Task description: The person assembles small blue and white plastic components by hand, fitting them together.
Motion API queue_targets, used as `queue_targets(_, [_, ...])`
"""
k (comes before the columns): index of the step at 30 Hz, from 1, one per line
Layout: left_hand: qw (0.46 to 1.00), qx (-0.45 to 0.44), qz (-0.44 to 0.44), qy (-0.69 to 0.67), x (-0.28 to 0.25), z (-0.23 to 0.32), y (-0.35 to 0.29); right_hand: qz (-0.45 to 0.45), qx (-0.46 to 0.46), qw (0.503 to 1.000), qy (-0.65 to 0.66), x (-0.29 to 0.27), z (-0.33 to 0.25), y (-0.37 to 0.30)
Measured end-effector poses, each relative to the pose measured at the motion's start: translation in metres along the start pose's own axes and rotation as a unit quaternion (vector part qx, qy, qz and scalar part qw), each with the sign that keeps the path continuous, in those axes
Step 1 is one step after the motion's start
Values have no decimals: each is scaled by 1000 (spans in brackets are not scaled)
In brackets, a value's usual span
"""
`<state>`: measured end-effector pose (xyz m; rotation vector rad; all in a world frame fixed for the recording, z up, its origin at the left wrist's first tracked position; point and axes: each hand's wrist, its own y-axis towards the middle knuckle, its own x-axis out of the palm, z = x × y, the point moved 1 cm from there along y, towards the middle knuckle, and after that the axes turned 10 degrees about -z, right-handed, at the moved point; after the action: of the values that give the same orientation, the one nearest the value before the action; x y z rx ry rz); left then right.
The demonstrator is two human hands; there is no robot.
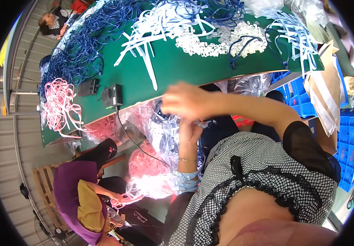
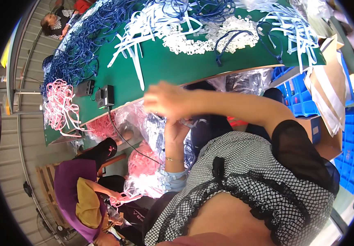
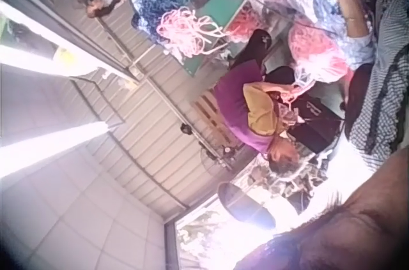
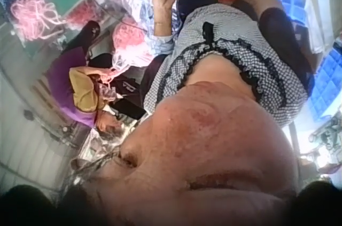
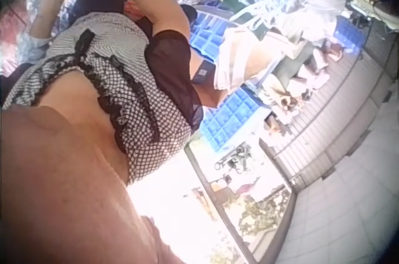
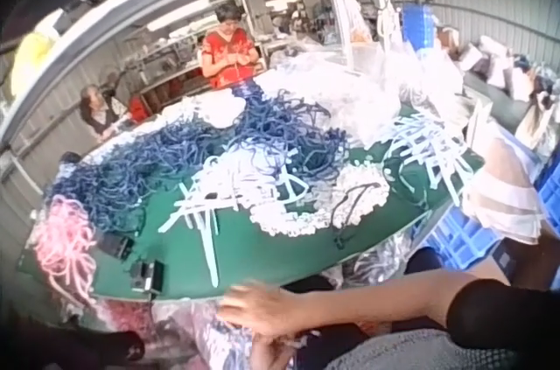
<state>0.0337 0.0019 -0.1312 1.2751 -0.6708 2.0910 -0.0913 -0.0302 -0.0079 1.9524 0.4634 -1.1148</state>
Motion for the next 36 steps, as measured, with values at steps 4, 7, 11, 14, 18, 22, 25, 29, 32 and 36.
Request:
queue_targets(4, [999, -45, 4, 10, 41, -1, 0, 22, 108, 979, -171, 23, 61, 39])
queue_targets(7, [999, -41, -11, 9, 41, -3, -2, -51, 127, 974, -179, 21, 76, 50])
queue_targets(11, [999, 13, 21, 36, 42, 2, -9, -14, 55, 993, -99, 9, 71, 42])
queue_targets(14, [993, 95, 33, 67, 44, 19, -15, 61, 45, 997, 29, -17, 46, 26])
queue_targets(18, [957, 175, 113, 202, 52, 28, -18, 150, 79, 957, 237, -60, 4, -5])
queue_targets(22, [909, 231, 94, 335, 95, 29, -15, 49, 236, 859, 452, -75, -27, -45])
queue_targets(25, [904, 227, 75, 355, 113, 16, -10, 51, 316, 799, 509, -54, -26, -73])
queue_targets(29, [860, 193, 27, 471, 128, 0, 2, 103, 343, 769, 530, -49, -27, -94])
queue_targets(32, [806, 203, 24, 556, 138, -13, 8, 136, 372, 749, 531, -52, -31, -103])
queue_targets(36, [660, 216, 5, 720, 132, -29, 13, 173, 411, 705, 551, -55, -34, -123])
